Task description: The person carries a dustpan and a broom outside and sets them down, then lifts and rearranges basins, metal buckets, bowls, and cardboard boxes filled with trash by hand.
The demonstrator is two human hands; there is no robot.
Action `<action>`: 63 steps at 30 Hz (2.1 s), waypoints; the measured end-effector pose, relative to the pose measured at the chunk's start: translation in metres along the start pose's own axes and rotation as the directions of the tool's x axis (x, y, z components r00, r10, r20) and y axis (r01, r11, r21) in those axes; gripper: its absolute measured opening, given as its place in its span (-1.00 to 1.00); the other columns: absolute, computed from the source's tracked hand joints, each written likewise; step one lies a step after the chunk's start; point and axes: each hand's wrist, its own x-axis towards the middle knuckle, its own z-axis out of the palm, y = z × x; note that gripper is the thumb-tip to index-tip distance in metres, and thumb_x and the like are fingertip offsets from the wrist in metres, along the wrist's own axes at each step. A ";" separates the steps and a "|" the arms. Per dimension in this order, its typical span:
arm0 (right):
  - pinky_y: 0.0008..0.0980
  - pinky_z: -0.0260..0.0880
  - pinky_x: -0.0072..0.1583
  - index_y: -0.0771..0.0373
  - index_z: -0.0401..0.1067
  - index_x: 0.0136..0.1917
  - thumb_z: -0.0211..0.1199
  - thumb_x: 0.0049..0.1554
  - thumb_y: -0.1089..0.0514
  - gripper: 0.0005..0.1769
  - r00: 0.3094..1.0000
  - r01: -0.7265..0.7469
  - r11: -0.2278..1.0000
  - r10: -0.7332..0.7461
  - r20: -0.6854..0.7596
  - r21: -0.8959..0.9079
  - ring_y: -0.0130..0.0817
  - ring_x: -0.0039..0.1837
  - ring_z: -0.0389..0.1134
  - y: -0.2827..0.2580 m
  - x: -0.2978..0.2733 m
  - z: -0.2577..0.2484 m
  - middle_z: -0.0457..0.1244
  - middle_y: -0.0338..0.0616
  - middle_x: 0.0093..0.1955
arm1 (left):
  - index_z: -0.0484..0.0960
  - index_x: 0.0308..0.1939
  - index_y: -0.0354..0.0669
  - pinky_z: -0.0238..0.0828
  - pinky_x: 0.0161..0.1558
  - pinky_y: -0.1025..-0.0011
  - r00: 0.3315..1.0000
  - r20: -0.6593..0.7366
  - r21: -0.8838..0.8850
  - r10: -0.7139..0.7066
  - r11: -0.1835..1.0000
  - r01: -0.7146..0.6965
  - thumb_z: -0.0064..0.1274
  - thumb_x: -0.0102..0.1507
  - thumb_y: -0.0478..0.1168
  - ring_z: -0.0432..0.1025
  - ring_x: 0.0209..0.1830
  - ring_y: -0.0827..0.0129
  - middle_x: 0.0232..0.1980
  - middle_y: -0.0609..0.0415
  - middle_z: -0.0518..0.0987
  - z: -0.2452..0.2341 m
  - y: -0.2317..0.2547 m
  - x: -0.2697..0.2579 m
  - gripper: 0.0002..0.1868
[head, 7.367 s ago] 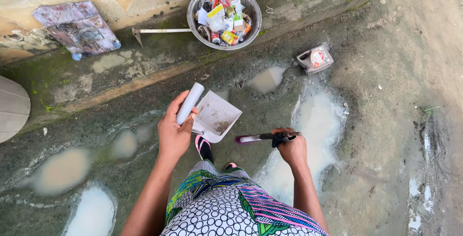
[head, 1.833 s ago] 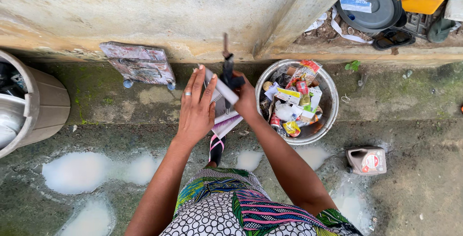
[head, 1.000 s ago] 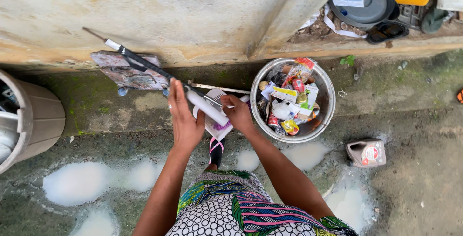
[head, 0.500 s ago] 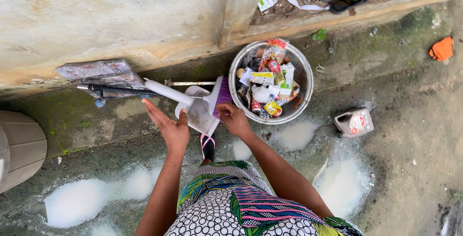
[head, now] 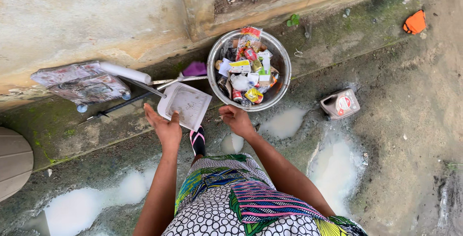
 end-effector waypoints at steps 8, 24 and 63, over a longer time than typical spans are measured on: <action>-0.34 0.47 0.15 0.29 0.47 0.22 0.29 0.13 0.24 -0.64 0.998 -0.066 0.995 0.066 -0.007 -0.069 -0.35 0.14 0.45 0.015 -0.045 -0.039 0.42 -0.07 0.10 | 0.00 0.57 -0.41 0.16 0.45 0.25 0.996 0.054 -0.048 -0.069 0.996 0.072 0.15 0.23 -0.42 0.17 0.53 -0.02 0.56 -0.22 0.08 0.021 -0.009 -0.049 -0.10; -0.44 0.46 0.19 0.35 0.49 0.19 0.26 0.15 0.28 -0.68 0.978 -0.072 0.997 0.076 -0.195 0.027 -0.44 0.12 0.44 0.070 -0.120 -0.120 0.42 -0.14 0.09 | 0.29 0.45 -0.42 0.20 0.38 0.25 0.985 0.168 -0.006 -0.038 0.999 0.040 0.14 0.21 -0.37 0.29 0.44 0.01 0.45 -0.27 0.32 0.074 -0.021 -0.102 -0.28; -0.33 0.40 0.25 0.40 0.40 0.29 0.30 0.12 0.28 -0.54 0.735 -0.299 0.865 0.479 -0.481 0.403 -0.26 0.24 0.40 0.275 0.073 -0.220 0.36 0.02 0.22 | 0.46 0.28 -0.39 0.22 0.37 0.15 0.877 0.469 0.399 -0.108 0.912 -0.101 0.17 0.27 -0.19 0.36 0.34 -0.08 0.31 -0.29 0.48 0.343 -0.180 0.180 -0.46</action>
